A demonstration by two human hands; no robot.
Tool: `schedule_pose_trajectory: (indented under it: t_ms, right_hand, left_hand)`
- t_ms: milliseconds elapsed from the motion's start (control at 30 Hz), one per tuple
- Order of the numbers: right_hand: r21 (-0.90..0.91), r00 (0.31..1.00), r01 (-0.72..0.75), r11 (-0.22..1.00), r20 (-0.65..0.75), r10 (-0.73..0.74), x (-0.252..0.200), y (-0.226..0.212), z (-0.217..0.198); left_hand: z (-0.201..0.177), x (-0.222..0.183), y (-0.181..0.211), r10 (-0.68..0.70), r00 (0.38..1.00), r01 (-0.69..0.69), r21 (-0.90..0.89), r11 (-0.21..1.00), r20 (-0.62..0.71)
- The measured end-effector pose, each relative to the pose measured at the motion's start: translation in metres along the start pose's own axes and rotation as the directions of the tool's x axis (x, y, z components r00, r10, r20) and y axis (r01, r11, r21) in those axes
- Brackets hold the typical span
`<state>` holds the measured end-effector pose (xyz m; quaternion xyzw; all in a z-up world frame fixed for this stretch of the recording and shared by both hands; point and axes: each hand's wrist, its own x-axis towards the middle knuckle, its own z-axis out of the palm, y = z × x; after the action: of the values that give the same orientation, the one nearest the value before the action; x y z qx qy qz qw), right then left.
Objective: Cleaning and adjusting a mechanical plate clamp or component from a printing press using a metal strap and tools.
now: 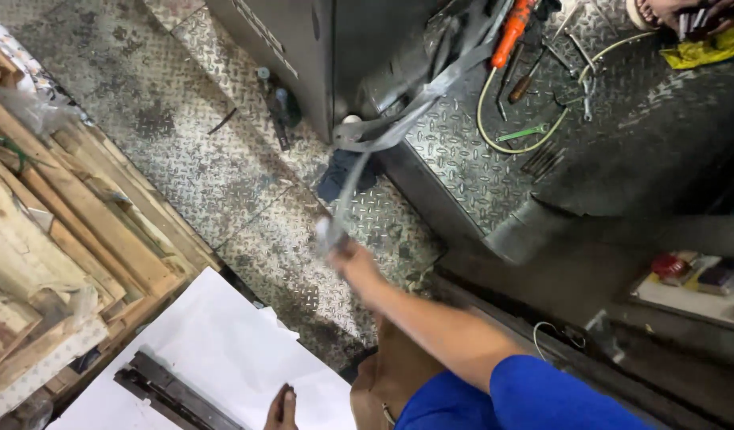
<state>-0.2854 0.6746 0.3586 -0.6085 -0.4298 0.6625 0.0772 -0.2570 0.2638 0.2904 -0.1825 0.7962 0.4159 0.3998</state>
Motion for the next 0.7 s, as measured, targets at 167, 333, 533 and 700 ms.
schedule_pose_trajectory:
  t_ms: [167, 333, 533, 700]
  right_hand:
    - [-0.358, 0.792, 0.097, 0.929, 0.593, 0.146, -0.072, 0.099, 0.039]
    - [-0.22, 0.464, 0.458, 0.862, 0.886, -0.021, -0.124, 0.158, 0.05]
    - [-0.219, 0.457, 0.463, 0.859, 0.889, -0.019, -0.165, 0.145, 0.048]
    - [-0.154, 0.419, 0.38, 0.912, 0.908, -0.022, -0.171, 0.162, 0.055]
  left_hand:
    - [0.038, -0.041, 0.116, -0.043, 0.999, 0.041, -0.152, 0.987, -0.008]
    - [0.03, -0.064, 0.109, 0.043, 0.988, -0.11, -0.493, 0.863, -0.145]
    - [0.012, -0.067, 0.058, 0.077, 0.945, -0.252, -0.558, 0.79, -0.317]
    - [-0.003, -0.101, 0.073, 0.1, 0.955, -0.252, -0.591, 0.767, -0.278]
